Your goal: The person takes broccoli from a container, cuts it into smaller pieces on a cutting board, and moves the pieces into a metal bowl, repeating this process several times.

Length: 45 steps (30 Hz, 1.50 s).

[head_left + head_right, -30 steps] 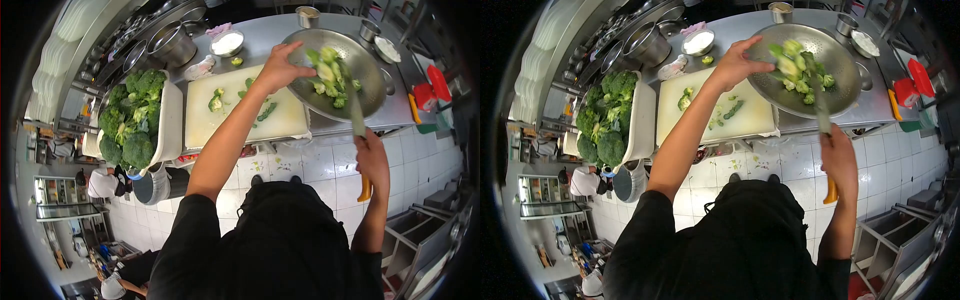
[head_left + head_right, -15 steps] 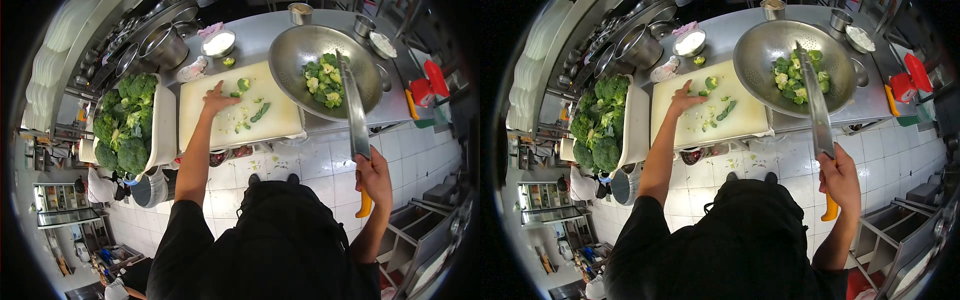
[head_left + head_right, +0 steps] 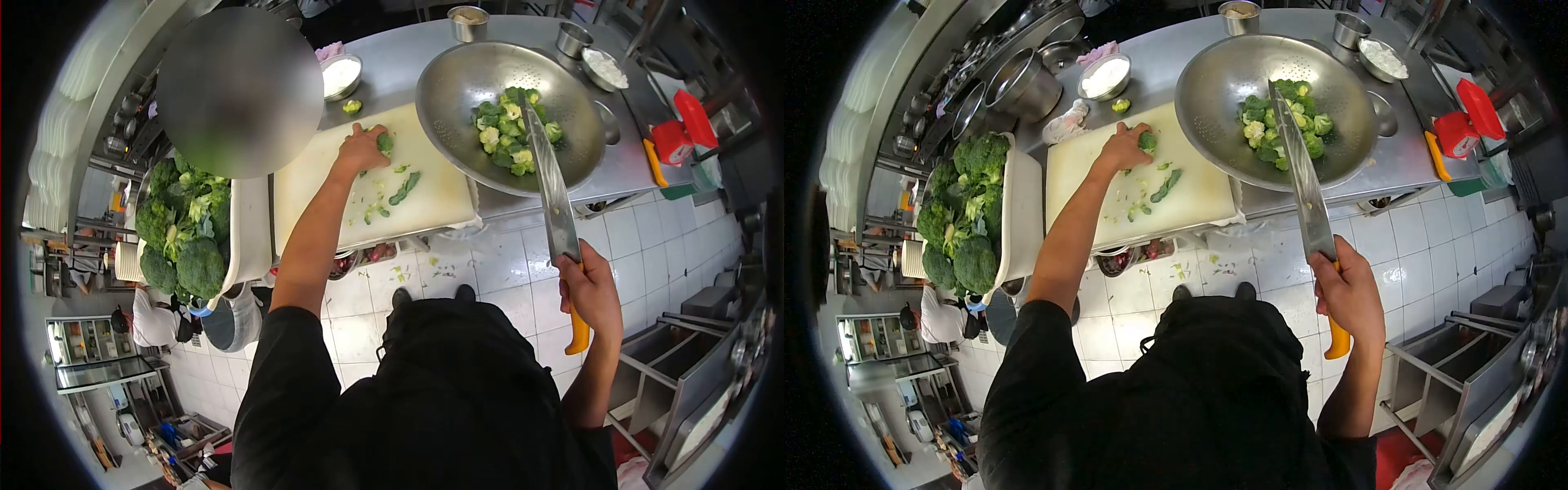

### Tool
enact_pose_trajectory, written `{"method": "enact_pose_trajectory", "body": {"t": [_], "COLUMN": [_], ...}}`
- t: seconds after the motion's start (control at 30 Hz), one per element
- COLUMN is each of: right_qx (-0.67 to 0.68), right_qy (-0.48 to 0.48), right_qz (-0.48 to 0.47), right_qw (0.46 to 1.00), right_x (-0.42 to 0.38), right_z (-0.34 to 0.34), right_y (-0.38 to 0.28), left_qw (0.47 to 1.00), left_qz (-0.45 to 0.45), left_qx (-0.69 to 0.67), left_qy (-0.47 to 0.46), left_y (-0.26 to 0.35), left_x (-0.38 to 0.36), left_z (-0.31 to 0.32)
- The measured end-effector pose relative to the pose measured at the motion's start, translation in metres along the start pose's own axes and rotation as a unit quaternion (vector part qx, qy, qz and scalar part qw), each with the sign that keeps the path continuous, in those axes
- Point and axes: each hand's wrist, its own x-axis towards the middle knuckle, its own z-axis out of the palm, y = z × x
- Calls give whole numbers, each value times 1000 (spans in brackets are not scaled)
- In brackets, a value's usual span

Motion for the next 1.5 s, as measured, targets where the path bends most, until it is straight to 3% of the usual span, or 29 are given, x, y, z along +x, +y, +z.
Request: {"method": "enact_pose_trajectory", "body": {"t": [0.1, 0.2, 0.27, 0.4, 0.5, 0.57, 0.63, 0.73, 0.8, 0.87, 0.93, 1.03, 1.07, 1.17, 1.3, 1.37, 1.4, 1.43, 1.47, 1.5], "right_qx": [14, 28, 35, 39, 66, 78, 85, 88, 91, 88, 94, 80, 68, 69, 87, 70, 85, 98, 112, 106], "right_qy": [4, 5, 7, 18, 37, 39, 45, 61, 79, 98, 126, 138, 142, 152, 157, 142, 128, 115, 100, 83], "right_qz": [5, 8, 13, 14, 20, 17, 7, -2, 5, 17, 31, 65, 79, 77, 67, 65, 55, 44, 38, 22], "right_qw": [1000, 1000, 999, 999, 997, 996, 995, 994, 993, 991, 987, 985, 984, 983, 981, 985, 987, 988, 988, 991], "right_x": [-2, -2, -4, -7, -8, -4, -1, -1, -6, -14, -23, -37, -41, -49, -52, -49, -43, -38, -32, -25], "right_z": [-3, -5, -6, -12, -15, -15, -16, -18, -20, -21, -21, -23, -24, -24, -22, -22, -20, -17, -12, -7], "right_y": [4, 7, 10, 15, 20, 20, 21, 24, 22, 23, 28, 28, 27, 32, 37, 39, 41, 41, 37, 35], "left_qw": [995, 994, 979, 890, 843, 828, 841, 872, 895, 910, 912, 950, 953, 949, 863, 866, 822, 849, 843, 847], "left_qz": [-36, 4, 24, 18, 55, 162, 213, 167, 50, 8, -9, -43, -19, -14, 58, 75, 164, 204, 216, 231], "left_qx": [-93, -106, -185, -440, -518, -520, -474, -370, -239, -187, -41, -15, -88, -79, -198, -268, -335, -327, -370, -253], "left_qy": [-27, 31, 86, 120, 133, 138, 153, 273, 373, 370, 407, 309, 290, 306, 460, 416, 430, 361, 325, 406], "left_y": [-5, -21, -34, -21, 16, 51, 95, 111, 74, 11, -41, -66, -78, -85, -42, 13, 33, 65, 93, 108], "left_x": [0, 7, 5, -29, -41, -42, -49, -22, 32, 88, 128, 145, 159, 162, 130, 92, 91, 55, 30, 34], "left_z": [-3, 13, 23, 8, -18, -37, -61, -69, -53, -20, 17, 32, 39, 42, 17, -19, -21, -47, -58, -52]}}
